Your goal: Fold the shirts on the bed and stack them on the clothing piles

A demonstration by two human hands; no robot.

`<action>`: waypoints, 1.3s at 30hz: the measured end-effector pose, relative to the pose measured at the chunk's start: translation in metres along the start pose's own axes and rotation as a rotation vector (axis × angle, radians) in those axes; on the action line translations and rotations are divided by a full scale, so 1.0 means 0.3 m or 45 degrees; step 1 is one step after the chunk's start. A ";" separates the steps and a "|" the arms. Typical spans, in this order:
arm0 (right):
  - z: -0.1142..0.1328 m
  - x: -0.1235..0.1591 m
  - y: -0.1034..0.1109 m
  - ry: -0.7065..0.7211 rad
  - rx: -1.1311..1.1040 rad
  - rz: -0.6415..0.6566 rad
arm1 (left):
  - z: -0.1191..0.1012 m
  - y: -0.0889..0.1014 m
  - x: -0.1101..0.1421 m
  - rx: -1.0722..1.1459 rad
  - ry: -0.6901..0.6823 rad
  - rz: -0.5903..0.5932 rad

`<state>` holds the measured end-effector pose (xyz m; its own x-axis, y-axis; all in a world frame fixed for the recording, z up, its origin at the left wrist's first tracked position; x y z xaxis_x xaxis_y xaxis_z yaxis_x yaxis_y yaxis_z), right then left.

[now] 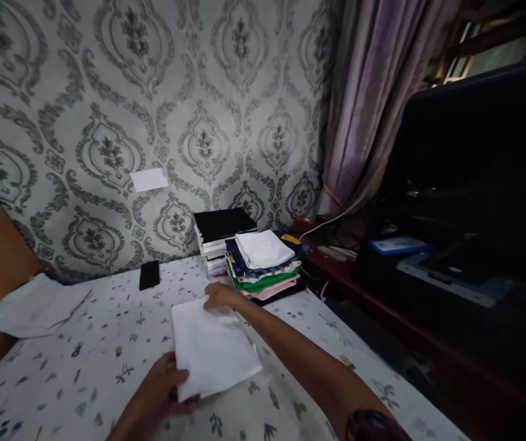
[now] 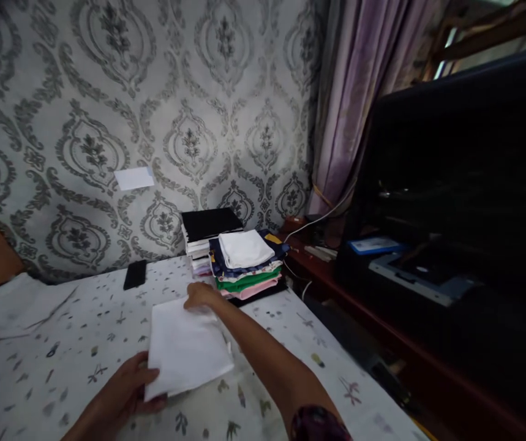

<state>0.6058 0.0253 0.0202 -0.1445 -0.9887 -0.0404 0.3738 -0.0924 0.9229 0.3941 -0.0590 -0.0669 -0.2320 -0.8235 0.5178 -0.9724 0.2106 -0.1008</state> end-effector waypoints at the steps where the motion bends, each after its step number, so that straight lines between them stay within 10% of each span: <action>1: -0.003 -0.001 -0.004 -0.015 -0.034 0.011 | -0.031 0.017 0.001 0.005 -0.028 -0.011; 9: -0.070 0.059 -0.120 -0.283 -0.461 0.091 | -0.231 0.291 0.055 0.180 -0.063 -0.345; 17: 0.021 0.140 -0.106 -0.509 -0.910 0.188 | -0.081 0.218 0.093 0.139 0.019 -0.143; 23: 0.090 0.126 0.127 -0.321 -1.247 0.022 | -0.341 0.192 0.074 0.110 -0.215 -0.236; 31: -0.221 -0.109 0.646 -0.226 -1.037 -0.660 | -0.933 -0.231 -0.111 0.056 -0.675 -0.058; 39: -0.522 -0.423 0.822 -0.234 -0.612 -0.973 | -1.208 -0.588 -0.460 -0.225 -0.890 -0.167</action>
<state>0.8598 0.1094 0.1931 -0.6369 -0.6078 -0.4742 0.4512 -0.7927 0.4100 0.6071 0.2084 0.1873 -0.1337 -0.9792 -0.1528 -0.9883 0.1203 0.0942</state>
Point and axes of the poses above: each hand's wrist, its own x-axis away from the middle knuckle, its own y-axis out of the back of the hand, z = x × y, the point moved 8 cm from there along -x, towards the middle knuckle, and after that the axes turned 12 degrees about -z, right-handed, at the moved point
